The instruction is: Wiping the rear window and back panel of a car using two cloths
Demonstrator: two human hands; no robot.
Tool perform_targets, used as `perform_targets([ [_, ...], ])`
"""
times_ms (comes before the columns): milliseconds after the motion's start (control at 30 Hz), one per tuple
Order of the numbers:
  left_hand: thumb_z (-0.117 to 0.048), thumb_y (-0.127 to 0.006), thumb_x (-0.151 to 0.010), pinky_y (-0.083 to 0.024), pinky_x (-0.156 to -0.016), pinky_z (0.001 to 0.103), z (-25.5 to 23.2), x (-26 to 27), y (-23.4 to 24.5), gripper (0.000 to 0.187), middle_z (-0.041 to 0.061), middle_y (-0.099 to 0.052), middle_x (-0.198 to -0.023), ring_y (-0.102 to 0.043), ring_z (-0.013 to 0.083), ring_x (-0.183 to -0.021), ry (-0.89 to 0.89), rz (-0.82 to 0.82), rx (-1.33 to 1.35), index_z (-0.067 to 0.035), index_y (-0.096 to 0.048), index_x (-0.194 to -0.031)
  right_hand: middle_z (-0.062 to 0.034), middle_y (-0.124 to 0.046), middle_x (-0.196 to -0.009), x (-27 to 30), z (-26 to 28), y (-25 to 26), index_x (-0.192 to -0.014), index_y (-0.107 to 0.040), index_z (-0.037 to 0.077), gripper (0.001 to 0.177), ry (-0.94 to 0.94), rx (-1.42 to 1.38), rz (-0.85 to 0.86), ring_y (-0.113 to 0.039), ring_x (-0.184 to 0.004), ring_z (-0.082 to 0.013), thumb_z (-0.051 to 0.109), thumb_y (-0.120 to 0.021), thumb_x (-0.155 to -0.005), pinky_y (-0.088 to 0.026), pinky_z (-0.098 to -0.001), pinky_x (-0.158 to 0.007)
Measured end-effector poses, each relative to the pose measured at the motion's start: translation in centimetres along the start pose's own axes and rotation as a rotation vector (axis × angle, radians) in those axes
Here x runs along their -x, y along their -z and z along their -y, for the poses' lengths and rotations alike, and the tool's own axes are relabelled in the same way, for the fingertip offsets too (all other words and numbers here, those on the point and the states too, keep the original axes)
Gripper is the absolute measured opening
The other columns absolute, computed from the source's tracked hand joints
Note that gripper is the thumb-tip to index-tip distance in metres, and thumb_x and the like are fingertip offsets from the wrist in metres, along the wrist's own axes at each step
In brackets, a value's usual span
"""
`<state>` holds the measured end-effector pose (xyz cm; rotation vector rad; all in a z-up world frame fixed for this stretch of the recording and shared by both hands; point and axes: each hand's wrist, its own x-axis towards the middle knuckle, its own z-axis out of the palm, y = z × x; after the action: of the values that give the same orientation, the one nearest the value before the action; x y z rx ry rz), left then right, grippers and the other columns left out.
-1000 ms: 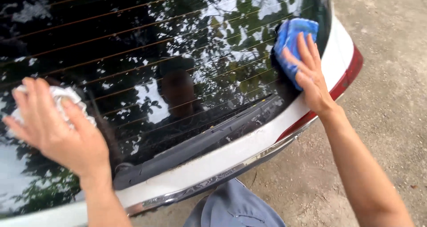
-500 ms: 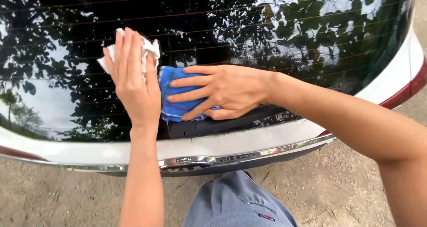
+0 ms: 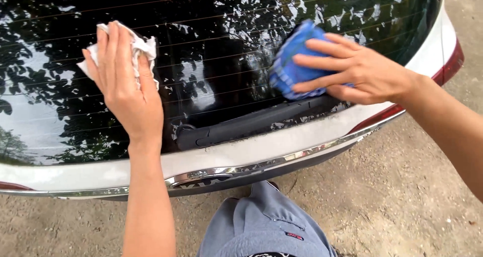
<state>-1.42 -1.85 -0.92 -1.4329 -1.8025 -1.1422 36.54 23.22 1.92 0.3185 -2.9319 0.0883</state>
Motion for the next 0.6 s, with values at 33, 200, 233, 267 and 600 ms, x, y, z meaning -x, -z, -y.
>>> perform_targets([
  [33, -0.001, -0.062, -0.126, -0.019, -0.138, 0.062, 0.1, 0.1, -0.1, 0.036, 0.018, -0.054, -0.166, -0.042, 0.0355, -0.161, -0.003, 0.005, 0.008, 0.002, -0.053, -0.161, -0.0066, -0.026, -0.181, 2.3, 0.1, -0.6, -0.161, -0.051, 0.032, 0.054, -0.010, 0.000, 0.001, -0.013, -0.171, -0.0320, 0.039, -0.023, -0.115, -0.001, -0.0544, -0.140],
  [200, -0.001, -0.063, -0.127, -0.020, -0.137, 0.063, 0.1, 0.1, -0.3, 0.034, 0.018, -0.055, -0.165, -0.044, 0.0365, -0.159, -0.010, -0.042, -0.011, 0.002, -0.055, -0.160, -0.0063, -0.016, -0.185, 11.5, 2.0, -5.9, -0.171, -0.040, 0.020, 0.055, -0.551, 0.054, -0.338, -0.007, -0.174, -0.0327, 0.039, -0.019, -0.124, -0.009, -0.0641, -0.143],
  [233, -0.001, -0.063, -0.127, -0.020, -0.137, 0.063, 0.2, 0.2, -0.4, 0.034, 0.018, -0.055, -0.165, -0.044, 0.0365, -0.159, -0.014, -0.038, -0.004, 0.002, -0.055, -0.160, -0.0063, -0.016, -0.185, 10.9, 3.6, -7.0, -0.171, -0.040, 0.020, 0.055, -0.559, 0.055, -0.338, -0.007, -0.174, -0.0327, 0.039, -0.019, -0.124, -0.009, -0.0641, -0.143],
  [267, -0.001, -0.062, -0.126, -0.020, -0.137, 0.063, 0.3, 0.2, -0.4, 0.034, 0.019, -0.055, -0.164, -0.044, 0.0375, -0.159, -0.022, -0.042, -0.009, 0.004, -0.056, -0.159, -0.0069, -0.010, -0.185, 10.1, 5.2, -8.1, -0.174, -0.030, 0.017, 0.058, -0.736, 0.078, -0.392, -0.004, -0.173, -0.0311, 0.040, -0.015, -0.123, -0.009, -0.0611, -0.144],
  [600, 0.001, -0.069, -0.125, -0.019, -0.138, 0.062, 0.7, 0.2, -0.7, 0.039, 0.017, -0.054, -0.166, -0.045, 0.0352, -0.160, 0.000, -0.035, -0.028, -0.001, -0.053, -0.161, -0.0124, -0.008, -0.185, -0.9, 17.0, -15.2, -0.177, -0.018, 0.012, 0.065, -1.366, 0.047, -0.756, -0.003, -0.172, -0.0338, 0.036, -0.018, -0.117, -0.003, -0.0550, -0.143],
])
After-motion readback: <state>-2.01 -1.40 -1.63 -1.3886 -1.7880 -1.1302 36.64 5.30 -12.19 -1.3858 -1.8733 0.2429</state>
